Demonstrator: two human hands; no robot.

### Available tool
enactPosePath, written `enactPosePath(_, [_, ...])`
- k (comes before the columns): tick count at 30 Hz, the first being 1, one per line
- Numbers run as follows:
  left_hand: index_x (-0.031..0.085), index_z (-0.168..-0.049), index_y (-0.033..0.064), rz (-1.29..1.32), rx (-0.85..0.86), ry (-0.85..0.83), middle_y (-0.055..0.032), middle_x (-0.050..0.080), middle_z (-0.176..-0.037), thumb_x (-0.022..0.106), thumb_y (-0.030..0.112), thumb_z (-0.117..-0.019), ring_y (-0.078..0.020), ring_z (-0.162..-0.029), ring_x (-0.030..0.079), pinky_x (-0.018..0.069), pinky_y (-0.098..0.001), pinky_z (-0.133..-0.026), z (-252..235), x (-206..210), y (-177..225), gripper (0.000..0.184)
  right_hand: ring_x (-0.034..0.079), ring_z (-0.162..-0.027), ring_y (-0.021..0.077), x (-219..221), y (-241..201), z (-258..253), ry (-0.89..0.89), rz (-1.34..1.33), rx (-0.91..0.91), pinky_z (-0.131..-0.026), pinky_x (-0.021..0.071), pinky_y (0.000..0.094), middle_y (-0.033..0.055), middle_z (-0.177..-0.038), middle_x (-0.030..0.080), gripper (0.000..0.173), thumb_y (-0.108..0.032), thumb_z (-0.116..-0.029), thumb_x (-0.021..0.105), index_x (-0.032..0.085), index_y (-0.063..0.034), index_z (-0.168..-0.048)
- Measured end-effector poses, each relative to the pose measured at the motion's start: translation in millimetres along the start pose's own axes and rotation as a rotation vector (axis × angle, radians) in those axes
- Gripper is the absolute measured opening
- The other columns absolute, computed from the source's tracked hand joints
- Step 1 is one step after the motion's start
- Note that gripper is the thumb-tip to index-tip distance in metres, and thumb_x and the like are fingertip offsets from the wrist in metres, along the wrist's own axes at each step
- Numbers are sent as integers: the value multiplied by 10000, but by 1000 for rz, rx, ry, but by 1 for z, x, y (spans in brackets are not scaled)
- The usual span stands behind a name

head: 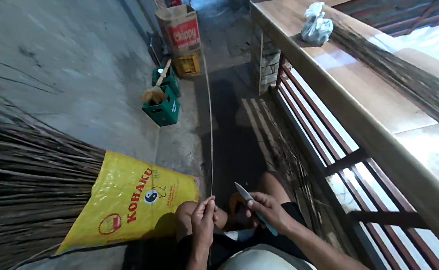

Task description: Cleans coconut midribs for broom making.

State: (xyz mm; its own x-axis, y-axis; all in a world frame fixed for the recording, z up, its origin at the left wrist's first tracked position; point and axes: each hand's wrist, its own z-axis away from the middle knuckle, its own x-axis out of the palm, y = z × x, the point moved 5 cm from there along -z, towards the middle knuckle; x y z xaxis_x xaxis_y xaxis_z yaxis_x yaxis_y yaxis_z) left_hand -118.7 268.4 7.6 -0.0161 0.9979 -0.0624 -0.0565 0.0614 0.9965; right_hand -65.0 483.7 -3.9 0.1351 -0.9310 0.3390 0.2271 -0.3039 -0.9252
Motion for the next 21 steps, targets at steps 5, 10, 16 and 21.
enactPosePath(5, [663,-938,-4,-30,-5,-49,28,637,-694,512,47,-978,-22,-524,558,494,-165,-490,27,-5,-1,164,626,-605,125,42,-7,-11,-255,59,96,-522,534,279,79,-927,698,478,-210,-1072,488,391,-82,-1523])
enactPosePath(10, [687,-947,4,27,-2,-129,-9,719,-745,506,30,-985,-3,-547,581,462,-145,-489,47,-9,-9,187,592,-555,103,60,4,-29,-363,97,151,-476,490,250,60,-897,699,379,-167,-1083,487,481,-93,-1455])
enactPosePath(16, [696,-981,-15,-139,1,-73,58,630,-707,567,27,-960,17,-573,543,464,-139,-530,61,-25,-17,137,566,-534,75,40,-14,-37,-198,-90,149,-465,479,223,39,-849,686,334,-145,-1063,499,537,-32,-1375])
enactPosePath(21, [703,-1030,-45,-235,-76,-97,20,661,-734,584,31,-968,5,-565,562,482,-149,-523,67,-36,-28,154,584,-551,79,24,-13,-41,-102,-186,154,-483,489,221,40,-837,688,312,-101,-1058,499,505,-43,-1364])
